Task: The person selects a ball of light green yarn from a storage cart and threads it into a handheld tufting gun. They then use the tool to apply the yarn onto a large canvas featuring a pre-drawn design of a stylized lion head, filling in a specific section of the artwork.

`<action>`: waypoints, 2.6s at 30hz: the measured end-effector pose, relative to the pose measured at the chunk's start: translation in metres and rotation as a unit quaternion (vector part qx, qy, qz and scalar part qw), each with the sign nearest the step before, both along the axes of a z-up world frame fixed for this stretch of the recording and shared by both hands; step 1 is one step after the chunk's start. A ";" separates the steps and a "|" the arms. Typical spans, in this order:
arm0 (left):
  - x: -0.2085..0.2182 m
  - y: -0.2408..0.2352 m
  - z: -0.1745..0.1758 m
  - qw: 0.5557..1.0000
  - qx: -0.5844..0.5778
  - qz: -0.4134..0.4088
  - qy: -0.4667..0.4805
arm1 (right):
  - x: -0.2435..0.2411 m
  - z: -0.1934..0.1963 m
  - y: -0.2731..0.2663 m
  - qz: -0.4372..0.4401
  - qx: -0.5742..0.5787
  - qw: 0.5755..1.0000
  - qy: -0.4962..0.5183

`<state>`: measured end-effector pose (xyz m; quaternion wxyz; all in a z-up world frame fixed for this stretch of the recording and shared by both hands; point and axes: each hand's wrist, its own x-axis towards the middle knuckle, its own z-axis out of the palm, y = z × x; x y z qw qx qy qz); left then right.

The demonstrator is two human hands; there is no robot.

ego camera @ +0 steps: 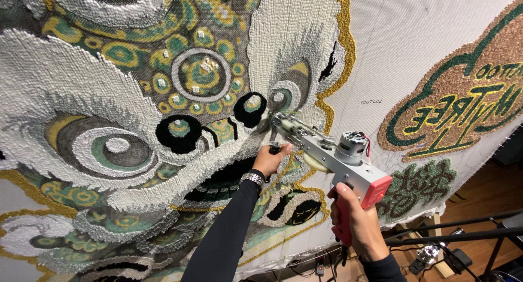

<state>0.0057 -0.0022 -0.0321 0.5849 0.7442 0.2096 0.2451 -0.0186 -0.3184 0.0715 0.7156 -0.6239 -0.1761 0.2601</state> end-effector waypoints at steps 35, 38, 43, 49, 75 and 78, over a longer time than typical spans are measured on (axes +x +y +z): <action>-0.004 -0.088 0.009 0.986 -0.102 -0.117 -0.057 | 0.055 -0.019 -0.091 0.054 0.084 0.993 0.063; -0.006 -0.102 0.016 0.991 -0.068 -0.103 -0.043 | 0.056 -0.021 -0.104 0.080 0.116 0.989 0.042; -0.001 -0.101 0.017 0.997 -0.013 -0.071 0.029 | 0.052 -0.016 -0.111 0.084 0.091 0.989 0.077; -0.009 -0.106 0.021 0.991 -0.098 -0.090 -0.025 | 0.053 -0.023 -0.110 0.094 0.107 0.986 0.083; -0.012 -0.097 0.006 0.993 -0.049 -0.102 -0.033 | 0.058 -0.048 -0.100 0.054 0.156 0.984 0.069; -0.010 -0.095 0.001 0.993 -0.055 -0.097 -0.029 | 0.056 -0.045 -0.098 0.044 0.135 0.987 0.071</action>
